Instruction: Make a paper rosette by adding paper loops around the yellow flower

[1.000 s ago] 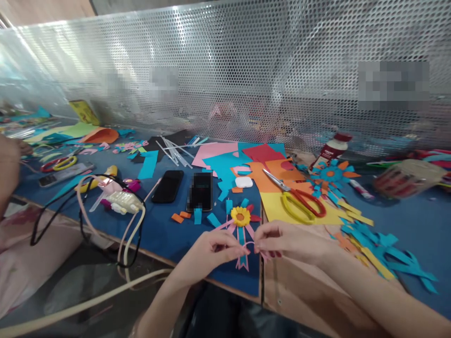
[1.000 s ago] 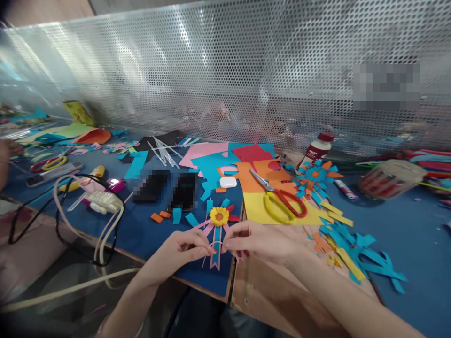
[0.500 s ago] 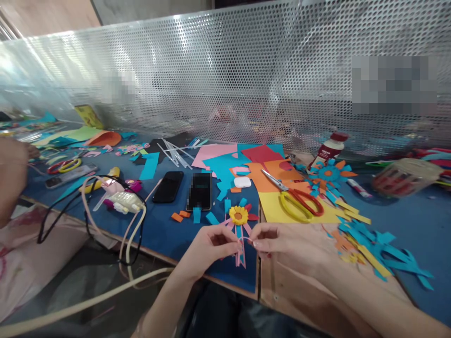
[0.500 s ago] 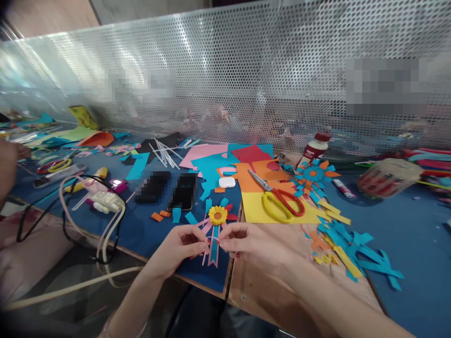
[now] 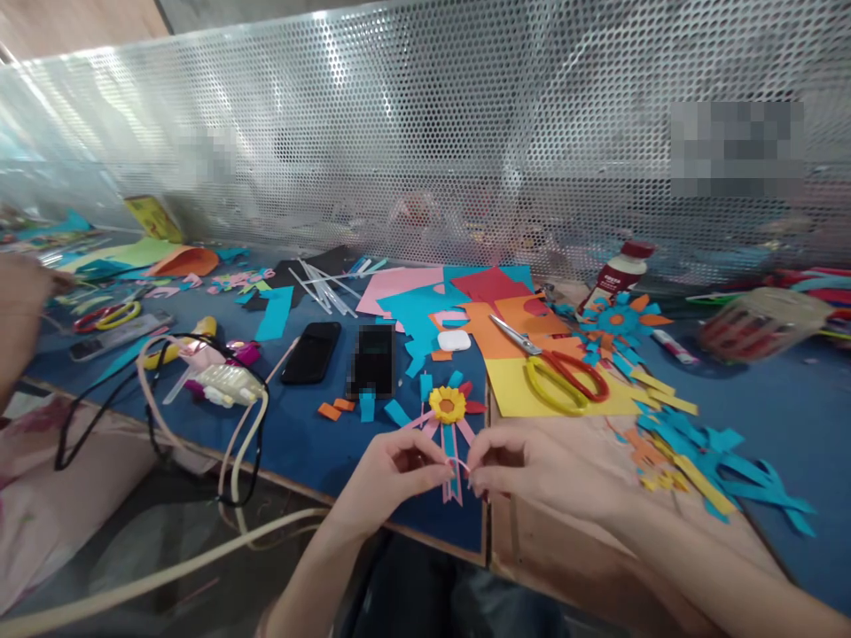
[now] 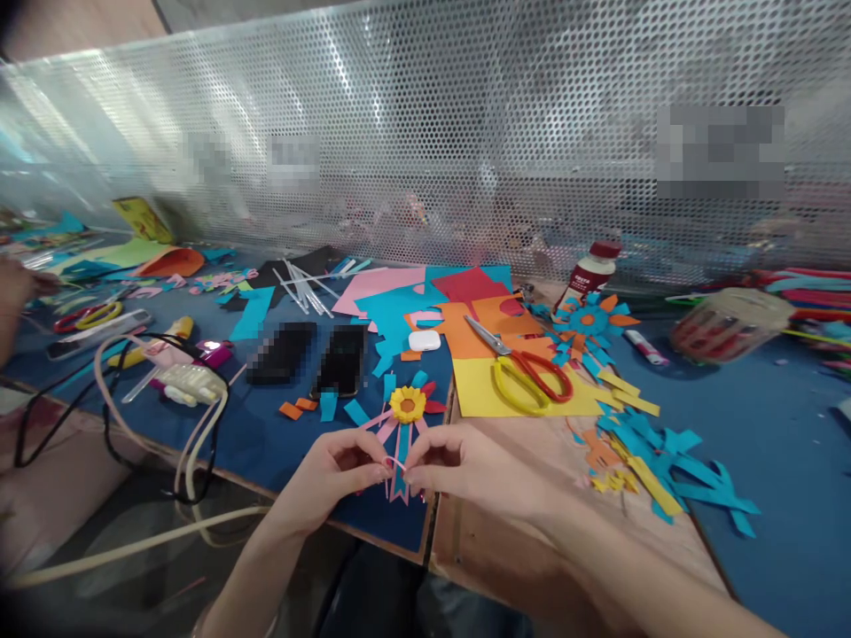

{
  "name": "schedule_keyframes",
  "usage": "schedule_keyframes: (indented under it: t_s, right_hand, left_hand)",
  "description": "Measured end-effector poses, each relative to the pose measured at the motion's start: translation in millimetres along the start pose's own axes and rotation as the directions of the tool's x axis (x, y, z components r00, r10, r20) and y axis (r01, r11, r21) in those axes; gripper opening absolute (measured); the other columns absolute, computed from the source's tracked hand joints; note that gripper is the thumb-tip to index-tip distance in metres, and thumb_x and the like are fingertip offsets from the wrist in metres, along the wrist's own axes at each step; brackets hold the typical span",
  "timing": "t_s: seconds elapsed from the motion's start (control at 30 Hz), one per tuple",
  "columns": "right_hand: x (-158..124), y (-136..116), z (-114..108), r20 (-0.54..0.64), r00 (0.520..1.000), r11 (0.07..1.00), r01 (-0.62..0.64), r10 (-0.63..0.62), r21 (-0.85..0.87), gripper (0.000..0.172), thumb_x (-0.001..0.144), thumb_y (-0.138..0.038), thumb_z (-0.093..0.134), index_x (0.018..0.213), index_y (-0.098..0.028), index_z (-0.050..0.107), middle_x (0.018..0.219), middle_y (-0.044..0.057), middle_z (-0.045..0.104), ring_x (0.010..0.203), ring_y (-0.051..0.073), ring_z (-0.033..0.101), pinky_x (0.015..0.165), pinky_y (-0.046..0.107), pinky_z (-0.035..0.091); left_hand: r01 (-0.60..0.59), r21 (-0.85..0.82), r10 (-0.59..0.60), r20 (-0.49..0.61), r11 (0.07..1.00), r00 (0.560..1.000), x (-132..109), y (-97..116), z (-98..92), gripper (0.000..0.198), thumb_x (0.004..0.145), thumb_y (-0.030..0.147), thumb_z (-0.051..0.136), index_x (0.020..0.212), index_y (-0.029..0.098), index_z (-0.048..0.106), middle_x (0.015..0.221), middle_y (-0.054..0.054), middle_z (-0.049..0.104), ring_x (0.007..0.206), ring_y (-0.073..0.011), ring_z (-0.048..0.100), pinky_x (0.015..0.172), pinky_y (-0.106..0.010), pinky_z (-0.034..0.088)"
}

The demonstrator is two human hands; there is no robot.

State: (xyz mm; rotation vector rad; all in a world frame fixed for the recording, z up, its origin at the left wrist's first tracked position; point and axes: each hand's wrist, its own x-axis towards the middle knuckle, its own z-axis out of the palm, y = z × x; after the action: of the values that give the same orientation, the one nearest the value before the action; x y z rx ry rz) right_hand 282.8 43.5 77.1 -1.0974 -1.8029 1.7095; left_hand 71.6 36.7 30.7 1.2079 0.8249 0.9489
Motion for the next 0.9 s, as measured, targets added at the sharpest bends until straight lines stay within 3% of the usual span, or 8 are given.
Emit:
schedule_keyframes:
  t_s: [0.13, 0.37, 0.47, 0.6, 0.7, 0.8, 0.9]
  right_hand:
    - [0, 2, 6, 0.056, 0.995, 0.983, -0.087, 0.078, 0.16, 0.016, 0.083, -0.033, 0.064, 0.082, -0.018, 0.061, 0.072, 0.0, 0.067, 0.062, 0.009, 0.06, 0.058, 0.021, 0.044]
    - [6, 3, 12, 0.022, 0.998, 0.96, -0.068, 0.064, 0.272, 0.018, 0.086, -0.032, 0.061, 0.082, -0.015, 0.058, 0.076, 0.003, 0.068, 0.057, 0.007, 0.057, 0.05, 0.018, 0.037]
    - [10, 9, 14, -0.042, 0.997, 0.941, -0.04, 0.057, 0.336, 0.022, 0.084, -0.037, 0.063, 0.082, -0.015, 0.057, 0.073, 0.002, 0.066, 0.053, 0.007, 0.054, 0.047, 0.019, 0.034]
    - [12, 17, 23, -0.188, 0.979, 0.939, -0.013, 0.082, 0.344, 0.025, 0.081, -0.039, 0.067, 0.08, -0.016, 0.058, 0.055, -0.007, 0.047, 0.044, 0.004, 0.036, 0.042, 0.019, 0.024]
    - [11, 17, 30, -0.278, 0.96, 0.959, 0.039, 0.042, 0.281, 0.024, 0.08, -0.039, 0.067, 0.079, -0.017, 0.059, 0.066, -0.005, 0.05, 0.052, 0.005, 0.04, 0.048, 0.02, 0.031]
    - [10, 15, 35, -0.358, 0.933, 0.977, 0.114, -0.043, 0.18, 0.02, 0.081, -0.038, 0.066, 0.08, -0.019, 0.061, 0.08, -0.001, 0.059, 0.072, 0.011, 0.054, 0.066, 0.023, 0.043]
    - [11, 16, 37, -0.41, 0.909, 0.98, 0.148, -0.08, 0.137, 0.018, 0.081, -0.038, 0.064, 0.081, -0.021, 0.061, 0.083, 0.0, 0.063, 0.083, 0.015, 0.059, 0.079, 0.028, 0.046]
  left_hand:
    - [0.019, 0.044, -0.017, -0.027, 0.999, 0.999, 0, -2, -1.8, 0.015, 0.072, 0.025, 0.077, 0.075, 0.015, 0.067, 0.063, 0.002, 0.061, 0.051, -0.0054, 0.05, 0.047, -0.016, 0.038]
    - [-0.013, 0.087, 0.022, -0.101, 0.996, 0.995, -1, -3, 0.5, 0.016, 0.074, 0.029, 0.074, 0.075, 0.015, 0.066, 0.065, 0.0, 0.064, 0.052, -0.0072, 0.052, 0.049, -0.017, 0.042]
    - [-0.027, 0.154, 0.053, -0.17, 0.988, 0.984, -2, -4, 2.5, 0.014, 0.073, 0.027, 0.073, 0.074, 0.015, 0.066, 0.066, 0.0, 0.064, 0.055, -0.0081, 0.053, 0.051, -0.017, 0.043]
    - [-0.068, 0.195, 0.11, -0.217, 0.979, 0.97, -3, -6, 5.2, 0.01, 0.076, 0.026, 0.069, 0.077, 0.016, 0.067, 0.07, -0.002, 0.066, 0.062, -0.0115, 0.058, 0.054, -0.019, 0.045]
    - [-0.066, 0.211, 0.117, -0.236, 0.975, 0.965, -4, -5, 6.6, 0.012, 0.079, 0.028, 0.067, 0.078, 0.016, 0.067, 0.07, -0.002, 0.066, 0.063, -0.0129, 0.06, 0.054, -0.019, 0.047]
    - [-0.074, 0.216, 0.129, -0.253, 0.974, 0.959, -4, -3, 7.6, 0.013, 0.08, 0.03, 0.066, 0.079, 0.017, 0.066, 0.071, -0.002, 0.066, 0.064, -0.0131, 0.061, 0.054, -0.02, 0.049]
    - [-0.063, 0.219, 0.122, -0.268, 0.974, 0.956, -3, -1, 9.0, 0.015, 0.08, 0.031, 0.066, 0.08, 0.016, 0.066, 0.073, -0.002, 0.067, 0.06, -0.0125, 0.062, 0.054, -0.021, 0.052]
